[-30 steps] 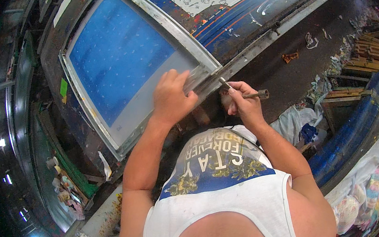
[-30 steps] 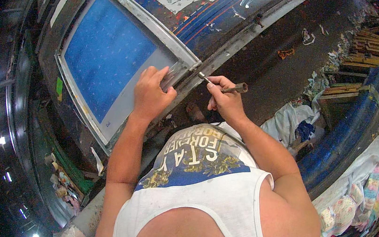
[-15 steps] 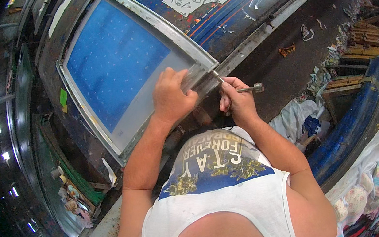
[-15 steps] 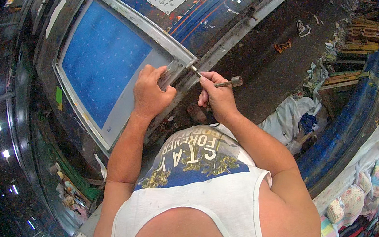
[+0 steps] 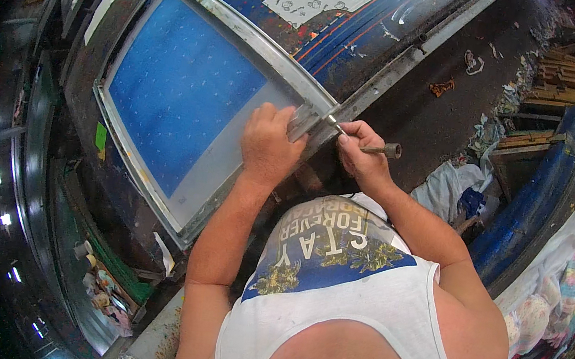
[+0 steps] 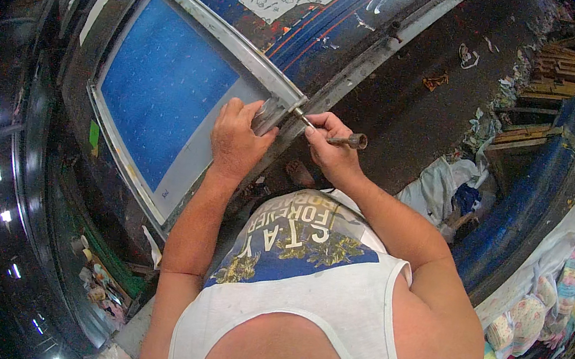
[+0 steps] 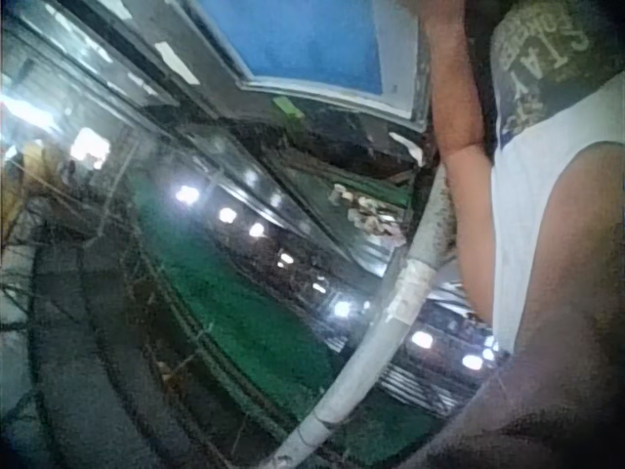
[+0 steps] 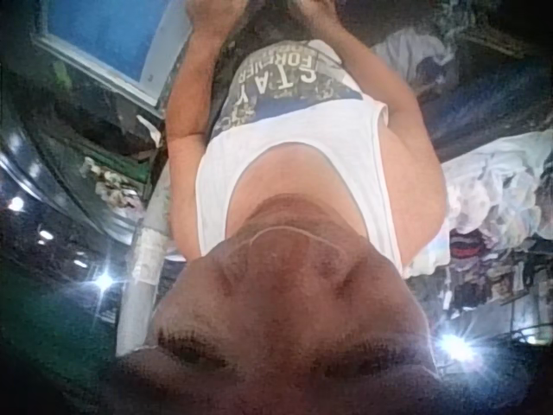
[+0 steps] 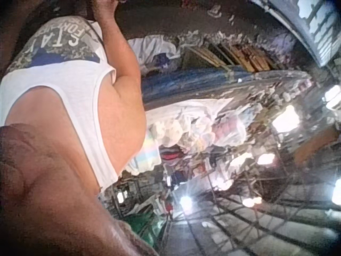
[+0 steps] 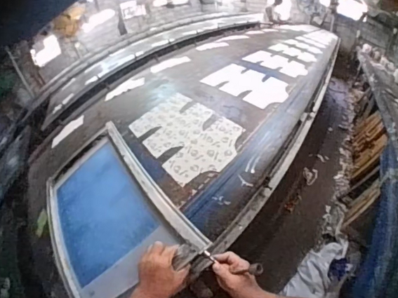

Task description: The person positions a blue-tinted window pane into a metal frame, then uses a wrench to tighten bolts along the frame edges. After securing the frame, the person moves to a workbench, opens a paint container, and pours paint into a small cup.

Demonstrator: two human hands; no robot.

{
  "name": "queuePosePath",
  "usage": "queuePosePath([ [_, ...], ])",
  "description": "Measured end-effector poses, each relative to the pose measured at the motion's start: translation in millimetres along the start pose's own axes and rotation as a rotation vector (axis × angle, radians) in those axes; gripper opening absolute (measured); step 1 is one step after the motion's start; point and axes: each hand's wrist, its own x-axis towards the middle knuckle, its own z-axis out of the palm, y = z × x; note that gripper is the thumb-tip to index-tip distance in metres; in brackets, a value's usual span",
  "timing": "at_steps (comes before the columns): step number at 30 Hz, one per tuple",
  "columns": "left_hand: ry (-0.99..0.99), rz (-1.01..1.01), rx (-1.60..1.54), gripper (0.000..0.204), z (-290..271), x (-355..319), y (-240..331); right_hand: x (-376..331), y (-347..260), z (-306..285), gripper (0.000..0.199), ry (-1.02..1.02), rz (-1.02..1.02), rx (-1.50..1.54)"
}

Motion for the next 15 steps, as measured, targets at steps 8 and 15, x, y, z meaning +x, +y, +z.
queuePosePath([
  [8, 0.129, 0.101, 0.030, 0.063, 4.3, -3.0, 4.1, 5.9, 7.1, -6.2, 0.020, -0.036, -0.387, -0.454],
  [15, 0.144, 0.146, 0.003, 0.064, -3.4, -4.2, 1.9, 3.6, -43.1, -18.9, 0.036, -0.219, -0.783, -1.291],
])
